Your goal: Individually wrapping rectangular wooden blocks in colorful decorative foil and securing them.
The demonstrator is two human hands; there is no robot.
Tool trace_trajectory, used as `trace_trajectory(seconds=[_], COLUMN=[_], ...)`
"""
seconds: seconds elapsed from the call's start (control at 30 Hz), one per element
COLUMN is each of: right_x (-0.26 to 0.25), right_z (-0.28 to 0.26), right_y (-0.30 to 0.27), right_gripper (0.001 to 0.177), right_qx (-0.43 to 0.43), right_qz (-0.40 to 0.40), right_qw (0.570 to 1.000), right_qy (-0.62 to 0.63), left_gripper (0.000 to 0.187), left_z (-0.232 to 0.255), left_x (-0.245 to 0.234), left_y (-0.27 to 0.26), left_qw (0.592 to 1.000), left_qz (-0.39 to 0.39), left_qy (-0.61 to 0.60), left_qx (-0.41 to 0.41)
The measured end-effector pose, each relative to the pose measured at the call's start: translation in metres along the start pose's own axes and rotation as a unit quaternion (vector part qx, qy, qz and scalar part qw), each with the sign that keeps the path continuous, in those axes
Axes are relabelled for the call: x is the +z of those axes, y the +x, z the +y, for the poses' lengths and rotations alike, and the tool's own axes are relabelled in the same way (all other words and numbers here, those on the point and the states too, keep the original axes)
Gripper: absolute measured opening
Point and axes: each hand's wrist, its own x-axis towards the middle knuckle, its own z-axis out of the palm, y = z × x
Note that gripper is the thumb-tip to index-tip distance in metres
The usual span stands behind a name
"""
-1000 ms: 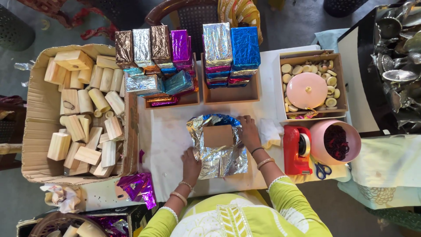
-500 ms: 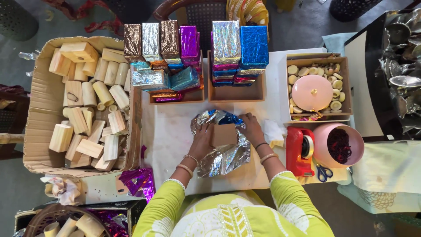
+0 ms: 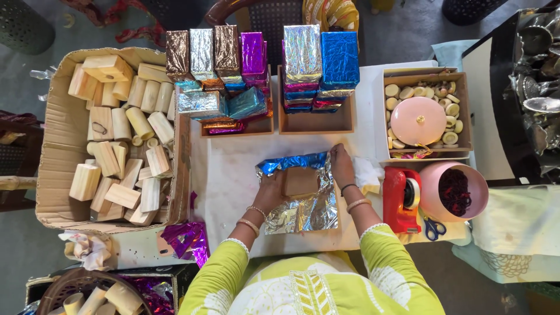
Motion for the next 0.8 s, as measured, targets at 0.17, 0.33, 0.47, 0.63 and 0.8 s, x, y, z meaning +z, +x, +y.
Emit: trace_trajectory(seconds=[0.17,0.33,0.47,0.63,0.8], right_x=[-0.019,-0.033,-0.044,-0.036,-0.033], right_z=[-0.042,-0.079,-0.117,-0.092,-0.065], right_y=[-0.016,-0.035,-0.047,-0.066,-0.088], right_gripper=[0.028,0.044,0.066,0.058,0.03], right_qx=[-0.076,-0.156,-0.258,-0.316,-0.299], right_qz=[0.026,-0.025,-0.083,-0.094,-0.098], right_qw=[0.997,0.987,0.961,0.94,0.947], right_qy=[0.022,-0.008,-0.059,-0.085,-0.07], left_gripper=[0.084,0.059,0.059,0.035,0.03], left_z=[0.015,0.022,0.014,0.003,-0.019], left_x=[-0.025,-0.05,-0.06,-0.056,-0.034], left_y=[0.0,0.015,0.028,0.017,-0.014], left_qw=[0.997,0.978,0.981,0.996,0.989], left_qz=[0.006,0.207,0.168,0.08,0.048], left_qy=[-0.042,0.018,0.097,0.041,0.092], left_qx=[-0.062,-0.024,0.014,0.022,0.107])
